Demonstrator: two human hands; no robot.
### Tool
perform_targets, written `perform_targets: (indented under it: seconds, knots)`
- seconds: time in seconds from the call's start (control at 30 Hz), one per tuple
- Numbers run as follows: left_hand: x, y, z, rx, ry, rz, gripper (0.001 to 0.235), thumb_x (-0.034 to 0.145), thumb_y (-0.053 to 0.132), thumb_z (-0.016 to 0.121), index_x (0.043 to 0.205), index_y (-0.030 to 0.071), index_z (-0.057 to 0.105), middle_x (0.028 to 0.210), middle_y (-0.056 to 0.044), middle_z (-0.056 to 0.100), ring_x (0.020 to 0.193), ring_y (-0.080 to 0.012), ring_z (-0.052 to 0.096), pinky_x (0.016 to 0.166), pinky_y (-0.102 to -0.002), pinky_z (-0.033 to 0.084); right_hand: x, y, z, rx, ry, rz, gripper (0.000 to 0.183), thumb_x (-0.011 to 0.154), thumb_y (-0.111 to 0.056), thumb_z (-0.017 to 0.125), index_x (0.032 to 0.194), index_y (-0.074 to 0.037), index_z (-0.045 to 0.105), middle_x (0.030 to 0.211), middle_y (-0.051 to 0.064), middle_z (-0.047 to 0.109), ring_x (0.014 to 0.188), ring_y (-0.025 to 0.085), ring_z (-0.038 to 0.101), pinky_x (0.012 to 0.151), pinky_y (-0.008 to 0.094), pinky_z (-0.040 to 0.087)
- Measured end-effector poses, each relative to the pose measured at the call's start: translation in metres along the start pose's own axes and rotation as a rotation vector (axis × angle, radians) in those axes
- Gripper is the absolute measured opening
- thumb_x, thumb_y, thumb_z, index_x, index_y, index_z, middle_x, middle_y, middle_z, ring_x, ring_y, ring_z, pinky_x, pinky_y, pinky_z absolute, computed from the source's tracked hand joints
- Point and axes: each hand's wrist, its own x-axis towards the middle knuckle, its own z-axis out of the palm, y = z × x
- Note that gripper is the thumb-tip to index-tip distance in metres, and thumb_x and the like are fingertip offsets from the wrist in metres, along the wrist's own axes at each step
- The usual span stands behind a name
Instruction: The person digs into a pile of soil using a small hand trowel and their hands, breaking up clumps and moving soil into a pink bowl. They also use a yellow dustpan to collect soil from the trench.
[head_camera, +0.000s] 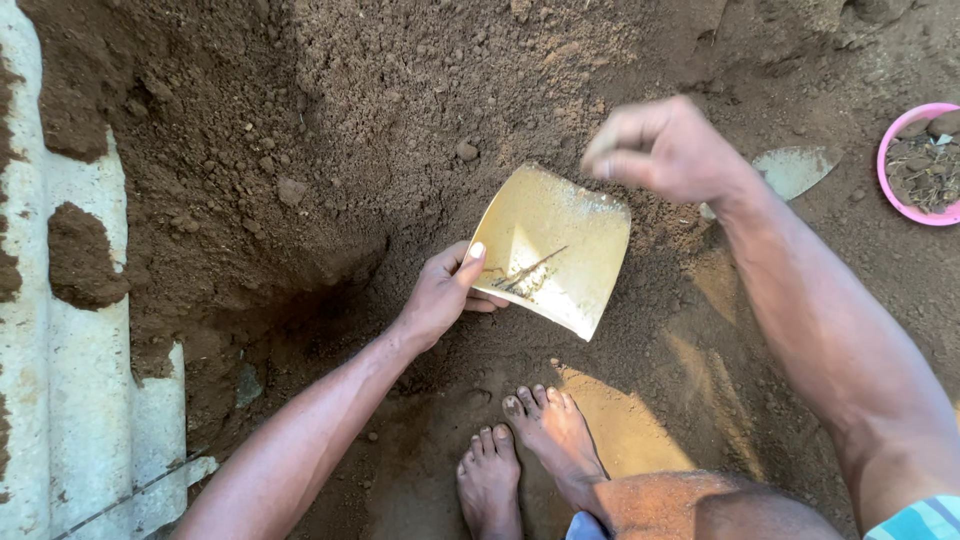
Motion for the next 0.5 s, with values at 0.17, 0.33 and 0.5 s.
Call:
perform_targets:
  seconds: [0.17,0.33,0.5]
  knots:
    - [0.005,0.014,-0.002,-0.055,0.012,0.09,0.042,0.108,0.037,0.041,0.123,0.003,0.061,0.097,-0.01,0.076,0.08,-0.0165,0.076,0.07,-0.03,0.064,0.04,-0.004,-0.004,-0.364,0.315,-0.335,0.014,0.097,-0.004,0.069,0.104,-0.007,0.08,0.101,0.014,0.077,0.086,0.016,0.073,0.076,0.034,0.062]
    - [0.006,0.024,-0.008,-0.051,0.065,0.106,0.043,0.106,0.038,0.042,0.124,0.004,0.061,0.097,-0.01,0.076,0.08,-0.0168,0.076,0.07,-0.031,0.063,0.116,0.012,-0.008,-0.336,0.792,-0.108,0.01,0.09,-0.014,0.081,0.084,-0.007,0.079,0.077,0.011,0.076,0.065,0.016,0.07,0.065,0.035,0.058]
    - [0.007,0.028,-0.012,-0.067,0.092,0.103,0.046,0.107,0.04,0.04,0.125,0.003,0.06,0.098,-0.011,0.075,0.08,-0.0175,0.076,0.071,-0.031,0.063,0.144,0.032,-0.005,-0.33,0.937,-0.112,0.014,0.086,-0.012,0.082,0.074,-0.008,0.079,0.067,0.008,0.074,0.06,0.013,0.069,0.064,0.036,0.058]
